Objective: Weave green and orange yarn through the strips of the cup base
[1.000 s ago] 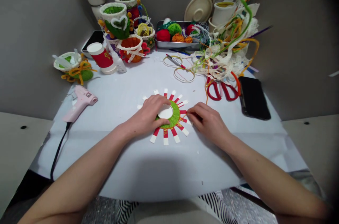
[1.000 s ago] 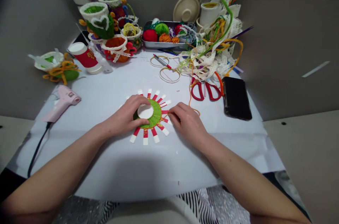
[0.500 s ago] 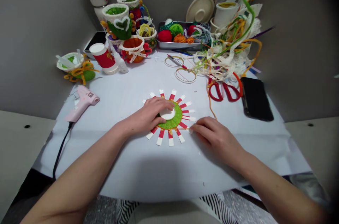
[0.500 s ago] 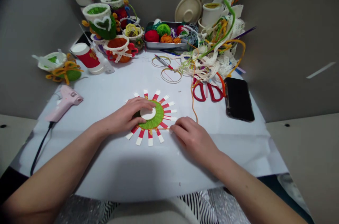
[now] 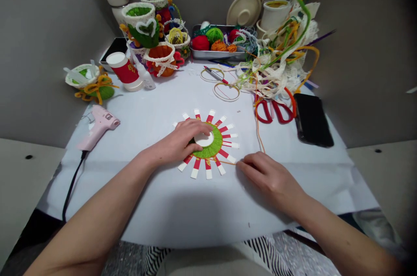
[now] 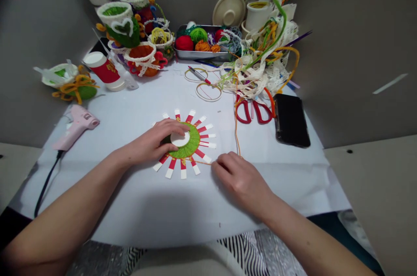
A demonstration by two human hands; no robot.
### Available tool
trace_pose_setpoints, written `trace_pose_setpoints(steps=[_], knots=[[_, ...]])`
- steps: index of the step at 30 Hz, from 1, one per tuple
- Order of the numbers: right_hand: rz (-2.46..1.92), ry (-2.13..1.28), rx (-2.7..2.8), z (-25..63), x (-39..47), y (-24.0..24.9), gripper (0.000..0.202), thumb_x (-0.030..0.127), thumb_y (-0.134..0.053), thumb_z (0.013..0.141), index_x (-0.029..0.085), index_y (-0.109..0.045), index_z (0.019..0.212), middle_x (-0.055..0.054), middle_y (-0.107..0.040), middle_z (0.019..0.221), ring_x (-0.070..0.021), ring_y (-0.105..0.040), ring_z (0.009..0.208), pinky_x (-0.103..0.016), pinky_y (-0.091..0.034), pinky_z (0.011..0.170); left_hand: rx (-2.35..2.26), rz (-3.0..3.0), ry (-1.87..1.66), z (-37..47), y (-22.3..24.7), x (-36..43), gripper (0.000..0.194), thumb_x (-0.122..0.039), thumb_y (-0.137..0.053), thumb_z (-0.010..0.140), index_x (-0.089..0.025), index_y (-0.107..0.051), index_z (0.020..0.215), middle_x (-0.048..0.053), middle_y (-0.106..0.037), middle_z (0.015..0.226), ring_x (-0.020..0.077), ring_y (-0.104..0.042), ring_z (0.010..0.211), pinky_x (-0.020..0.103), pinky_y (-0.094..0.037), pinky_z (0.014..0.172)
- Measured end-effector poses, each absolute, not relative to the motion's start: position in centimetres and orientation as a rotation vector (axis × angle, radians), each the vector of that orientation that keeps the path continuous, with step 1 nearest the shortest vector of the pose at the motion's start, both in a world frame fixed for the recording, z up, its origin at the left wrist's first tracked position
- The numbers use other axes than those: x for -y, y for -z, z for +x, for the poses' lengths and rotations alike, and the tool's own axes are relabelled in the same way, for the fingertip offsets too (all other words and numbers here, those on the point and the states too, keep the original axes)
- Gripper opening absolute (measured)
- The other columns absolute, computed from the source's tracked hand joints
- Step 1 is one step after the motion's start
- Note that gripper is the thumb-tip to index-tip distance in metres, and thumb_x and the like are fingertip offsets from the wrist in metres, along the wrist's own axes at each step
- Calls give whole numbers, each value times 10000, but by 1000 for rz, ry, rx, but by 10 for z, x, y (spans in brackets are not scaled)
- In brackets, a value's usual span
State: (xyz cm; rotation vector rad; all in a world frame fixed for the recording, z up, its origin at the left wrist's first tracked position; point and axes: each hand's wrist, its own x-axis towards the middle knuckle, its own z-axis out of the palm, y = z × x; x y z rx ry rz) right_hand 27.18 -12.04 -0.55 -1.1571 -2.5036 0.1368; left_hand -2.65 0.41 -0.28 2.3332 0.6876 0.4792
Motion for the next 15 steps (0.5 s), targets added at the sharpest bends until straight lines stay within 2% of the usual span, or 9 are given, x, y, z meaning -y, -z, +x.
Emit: trace_pose_setpoints(steps=[7, 15], knots=[[-1203, -7, 2532, 270, 107, 2, 256, 95, -453, 1054, 146, -701, 1088, -125, -685, 944, -237, -612, 835, -358, -543, 695, -681, 2335, -486, -27, 5, -4, 302, -138, -618, 979, -261, -566, 1250, 85, -646, 1458, 298, -534, 1396, 568, -400, 1151], [-1012, -3, 2504, 274, 116, 5, 239, 80, -500, 1044, 136, -667, 1205, -102, -701, 956, -202, -618, 818, -320, -531, 678, -661, 2297, -502, -27, 6, -5, 284, -134, -621, 978, -237, -587, 1240, 96, -648, 1460, 293, -534, 1399, 546, -387, 1166]])
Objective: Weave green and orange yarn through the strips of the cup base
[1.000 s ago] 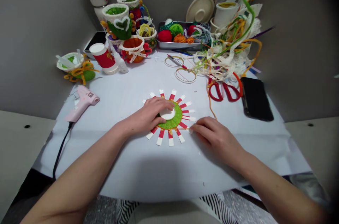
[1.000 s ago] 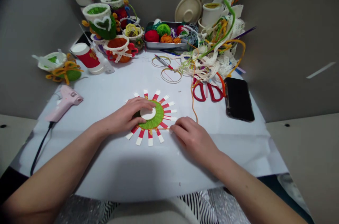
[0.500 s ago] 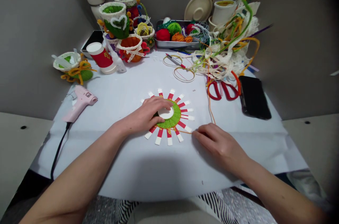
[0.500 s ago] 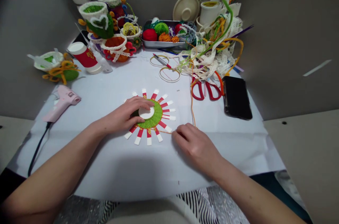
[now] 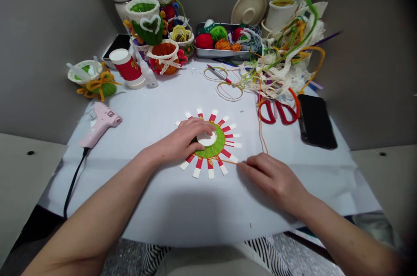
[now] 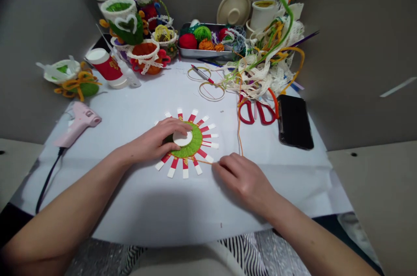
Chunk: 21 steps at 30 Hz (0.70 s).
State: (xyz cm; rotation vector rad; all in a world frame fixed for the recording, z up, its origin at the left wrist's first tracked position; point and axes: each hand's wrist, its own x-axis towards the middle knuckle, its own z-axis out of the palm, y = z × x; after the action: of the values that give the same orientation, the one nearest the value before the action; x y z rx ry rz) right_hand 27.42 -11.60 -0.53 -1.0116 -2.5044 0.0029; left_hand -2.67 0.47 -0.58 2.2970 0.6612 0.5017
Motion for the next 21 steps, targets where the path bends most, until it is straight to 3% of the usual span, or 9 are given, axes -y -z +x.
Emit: trace_pose_setpoints(steps=[5, 16, 21], knots=[[-1008, -16, 2540, 277, 123, 8, 244, 65, -478, 1055, 111, -630, 1240, -122, -710, 987, -212, -624, 847, -326, -554, 705, -651, 2289, -526, -26, 5, -5, 291, -124, -623, 967, -239, -596, 1234, 101, -655, 1441, 291, -538, 1372, 541, -394, 1150], [-1245, 58, 2442, 260, 64, 9, 235, 140, -509, 1055, 131, -727, 969, -120, -673, 912, -235, -609, 824, -348, -506, 692, -616, 2261, -535, -27, 5, -7, 313, -112, -633, 942, -235, -612, 1229, 108, -655, 1435, 292, -524, 1371, 544, -376, 1169], [-1262, -103, 2366, 248, 38, 15, 207, 157, -538, 1046, 148, -731, 972, -110, -687, 927, -229, -631, 829, -342, -505, 716, -607, 2230, -544, -25, 4, -6, 295, -92, -620, 926, -235, -614, 1183, 101, -656, 1421, 286, -537, 1356, 531, -398, 1153]])
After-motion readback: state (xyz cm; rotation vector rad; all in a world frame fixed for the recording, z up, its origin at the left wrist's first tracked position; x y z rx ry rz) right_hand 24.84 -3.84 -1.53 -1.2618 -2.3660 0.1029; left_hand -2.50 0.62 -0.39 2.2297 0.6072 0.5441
